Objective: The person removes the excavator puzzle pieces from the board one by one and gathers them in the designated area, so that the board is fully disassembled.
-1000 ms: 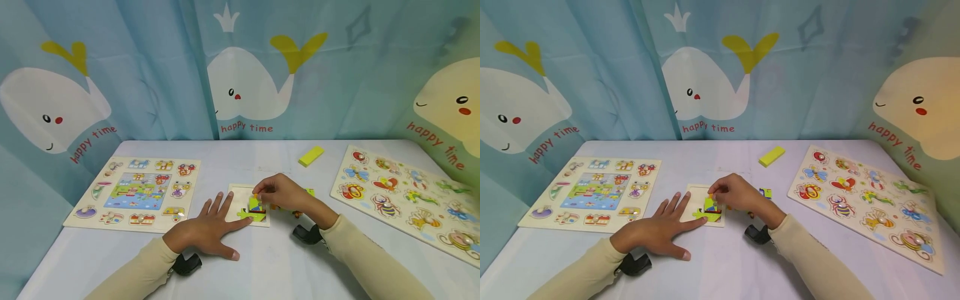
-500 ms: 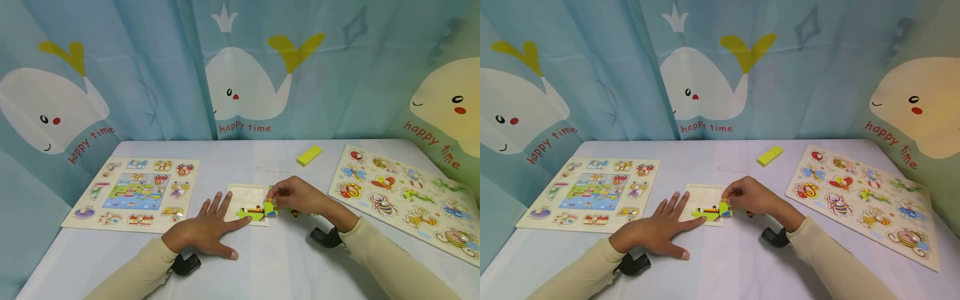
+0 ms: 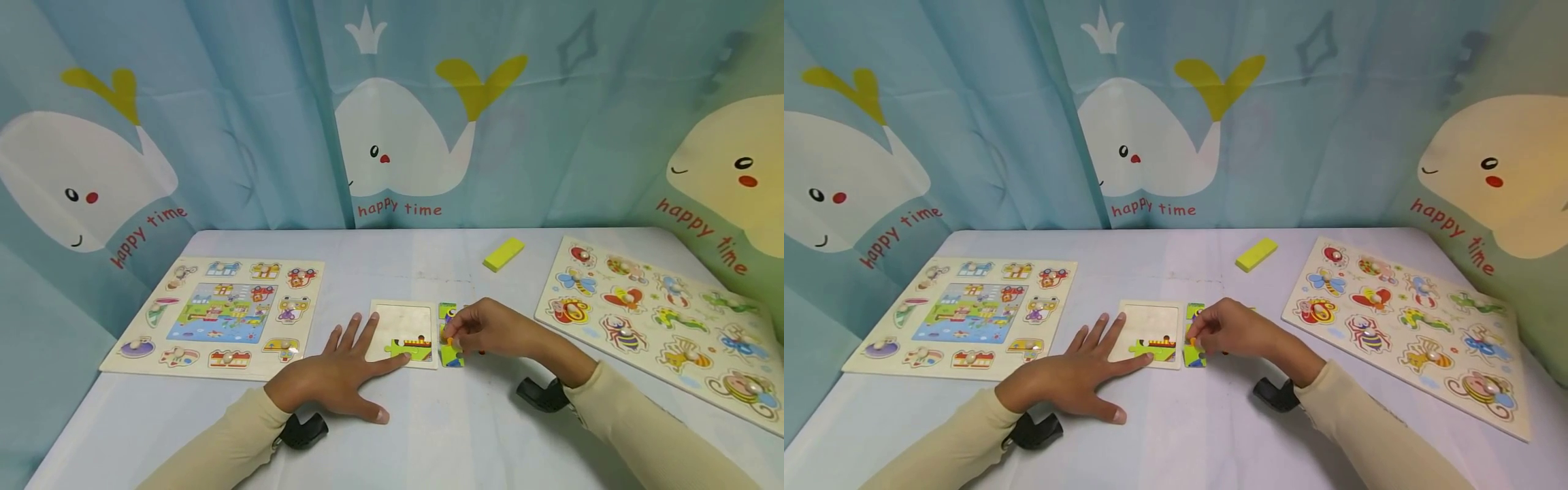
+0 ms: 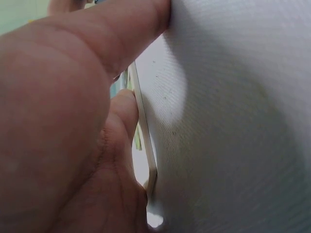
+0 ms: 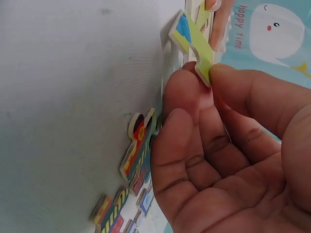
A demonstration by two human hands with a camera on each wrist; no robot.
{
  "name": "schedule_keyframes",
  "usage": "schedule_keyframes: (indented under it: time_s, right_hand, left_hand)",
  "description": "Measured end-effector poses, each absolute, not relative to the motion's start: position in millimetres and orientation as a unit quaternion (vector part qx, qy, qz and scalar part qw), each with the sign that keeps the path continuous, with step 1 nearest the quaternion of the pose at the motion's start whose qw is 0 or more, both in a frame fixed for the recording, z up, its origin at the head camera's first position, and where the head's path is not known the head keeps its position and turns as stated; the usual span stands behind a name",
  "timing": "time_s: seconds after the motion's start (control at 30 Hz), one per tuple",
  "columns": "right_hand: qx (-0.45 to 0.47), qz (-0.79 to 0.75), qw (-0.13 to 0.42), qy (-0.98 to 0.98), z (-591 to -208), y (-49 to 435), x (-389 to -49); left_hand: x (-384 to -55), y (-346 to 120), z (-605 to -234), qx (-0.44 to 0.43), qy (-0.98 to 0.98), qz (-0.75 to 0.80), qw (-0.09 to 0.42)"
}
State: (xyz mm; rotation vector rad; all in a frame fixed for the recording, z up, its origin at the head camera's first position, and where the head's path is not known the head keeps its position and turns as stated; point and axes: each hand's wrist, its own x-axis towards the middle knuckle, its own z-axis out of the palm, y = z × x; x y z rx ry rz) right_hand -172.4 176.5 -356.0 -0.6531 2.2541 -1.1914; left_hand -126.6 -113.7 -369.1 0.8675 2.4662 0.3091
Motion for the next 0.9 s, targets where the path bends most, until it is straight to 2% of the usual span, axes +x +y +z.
schedule_keyframes:
  time_s: [0.2, 0.47, 0.73, 0.9]
  right_hand:
    - [-0.24, -0.441, 0.256, 0.826, -357.1, 178.0, -169.8]
    - [-0.267, -0.419, 0.221, 0.839, -357.4, 182.3, -166.5]
    - [-0.269, -0.432, 0.226, 0.831, -360.3, 179.6, -163.4]
    - [-0.283, -0.388, 0.2, 0.854, -359.7, 178.7, -164.4]
  left_hand:
    - [-126.1, -114.5, -369.2, 0.317, 0.907, 0.114, 0.253]
    - [-126.8, -113.9, -370.6, 0.317, 0.907, 0.116, 0.252]
    - [-126.8, -113.7, -370.1, 0.319, 0.906, 0.118, 0.254]
    - [-127.1, -113.6, -370.1, 0.318, 0.905, 0.119, 0.255]
